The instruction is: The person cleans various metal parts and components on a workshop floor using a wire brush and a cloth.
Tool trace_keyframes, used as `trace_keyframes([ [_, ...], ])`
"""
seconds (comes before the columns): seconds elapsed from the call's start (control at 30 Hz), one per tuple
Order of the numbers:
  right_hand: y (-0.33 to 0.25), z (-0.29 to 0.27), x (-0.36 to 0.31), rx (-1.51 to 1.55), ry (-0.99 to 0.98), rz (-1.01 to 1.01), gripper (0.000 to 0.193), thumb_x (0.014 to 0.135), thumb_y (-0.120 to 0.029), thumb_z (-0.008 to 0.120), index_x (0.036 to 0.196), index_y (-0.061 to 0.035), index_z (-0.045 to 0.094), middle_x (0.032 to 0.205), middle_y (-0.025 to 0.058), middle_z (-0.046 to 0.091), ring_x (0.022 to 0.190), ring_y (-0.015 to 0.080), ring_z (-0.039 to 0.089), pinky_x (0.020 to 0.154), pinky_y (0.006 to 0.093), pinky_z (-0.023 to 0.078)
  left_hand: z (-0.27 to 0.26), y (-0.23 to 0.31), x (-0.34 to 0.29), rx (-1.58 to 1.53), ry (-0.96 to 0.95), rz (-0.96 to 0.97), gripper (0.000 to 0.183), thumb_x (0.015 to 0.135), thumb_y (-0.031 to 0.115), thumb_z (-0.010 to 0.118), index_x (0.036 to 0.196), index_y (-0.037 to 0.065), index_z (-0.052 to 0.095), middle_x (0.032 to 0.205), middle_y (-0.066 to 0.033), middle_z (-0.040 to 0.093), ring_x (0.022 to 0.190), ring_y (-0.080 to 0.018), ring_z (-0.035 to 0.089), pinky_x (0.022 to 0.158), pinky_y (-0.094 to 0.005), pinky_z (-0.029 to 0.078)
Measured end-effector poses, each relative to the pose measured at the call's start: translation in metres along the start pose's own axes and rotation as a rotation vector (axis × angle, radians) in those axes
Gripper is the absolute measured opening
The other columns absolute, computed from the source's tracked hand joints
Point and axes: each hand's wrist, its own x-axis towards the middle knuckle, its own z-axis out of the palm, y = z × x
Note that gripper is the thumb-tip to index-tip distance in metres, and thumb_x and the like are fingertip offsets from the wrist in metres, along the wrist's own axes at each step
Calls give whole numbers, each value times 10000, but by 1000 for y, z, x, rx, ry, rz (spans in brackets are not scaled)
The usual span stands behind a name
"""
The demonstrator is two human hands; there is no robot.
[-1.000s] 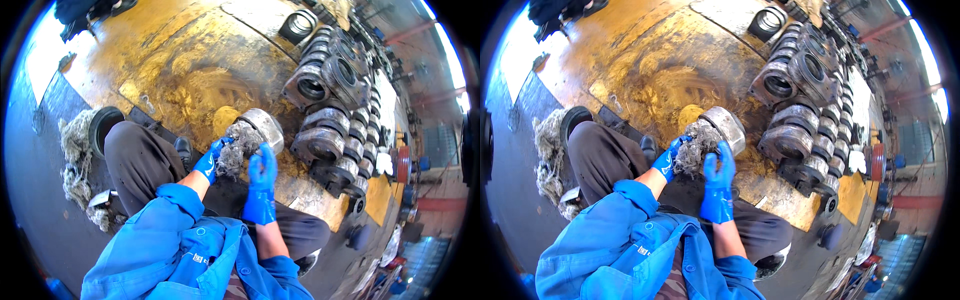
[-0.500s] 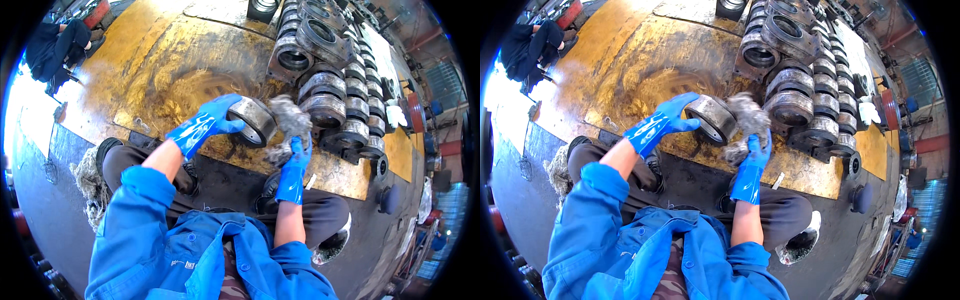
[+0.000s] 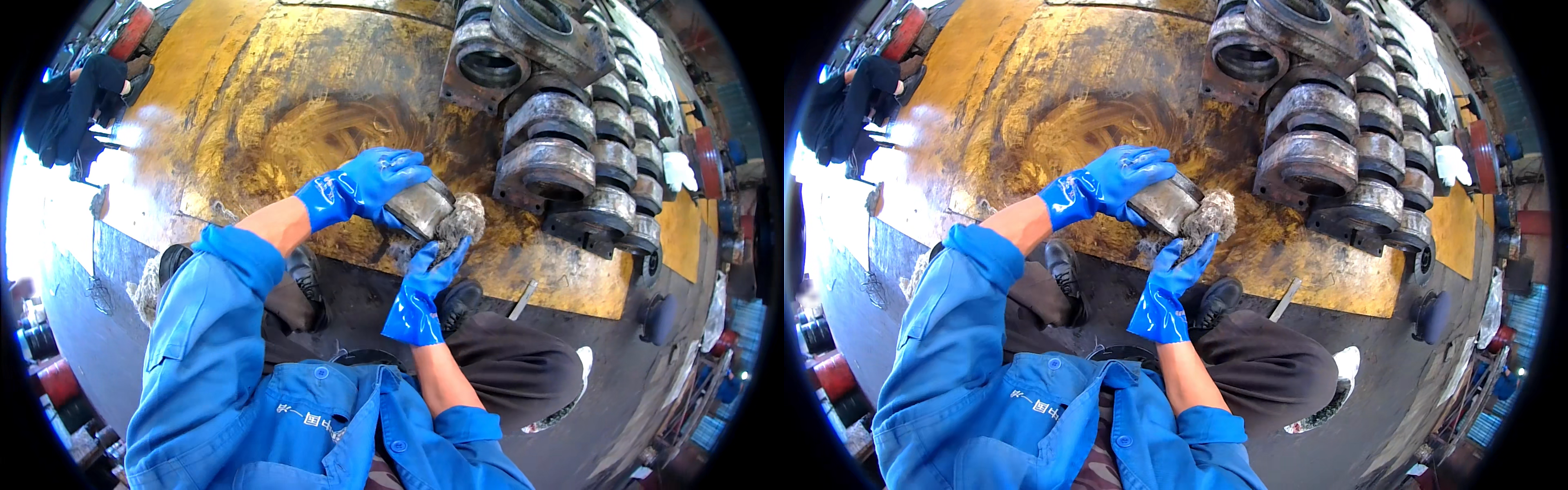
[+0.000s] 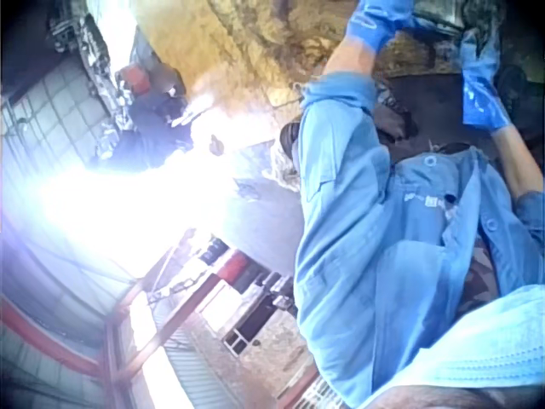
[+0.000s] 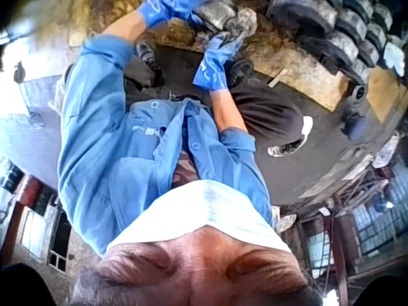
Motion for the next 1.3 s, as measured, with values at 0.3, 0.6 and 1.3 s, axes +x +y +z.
trace_keyframes([
  [0.3, 43, -4, 57, 242, -90, -34, 701, 1044, -446, 574, 1524, 40, 416, 1520, 252, 474, 1421, 391, 443, 1194, 467, 323, 24, 43, 9, 95, 169, -319, 1023, 615, 487, 907, 1458, 68, 508, 1442, -287, 542, 1303, -461, 556, 1086, -556, 441],
  [0.6, 76, -54, 111, 443, -181, 115, 523, 928, -9, 601, 1447, -4, 539, 1461, 182, 564, 1300, 314, 587, 1131, 403, 432, 38, 67, 43, 59, 467, -417, 636, 907, 484, 702, 1363, 52, 607, 1366, -250, 621, 1294, -424, 577, 1130, -490, 426],
  [1.3, 46, 74, 24, -240, -583, 57, 362, 892, -201, 587, 1224, -189, 731, 1283, 78, 702, 1233, 306, 629, 970, 476, 516, 68, 45, 52, 78, 459, -546, 376, 992, 273, 560, 1241, 20, 683, 1207, -216, 709, 1137, -390, 678, 1000, -436, 525],
])
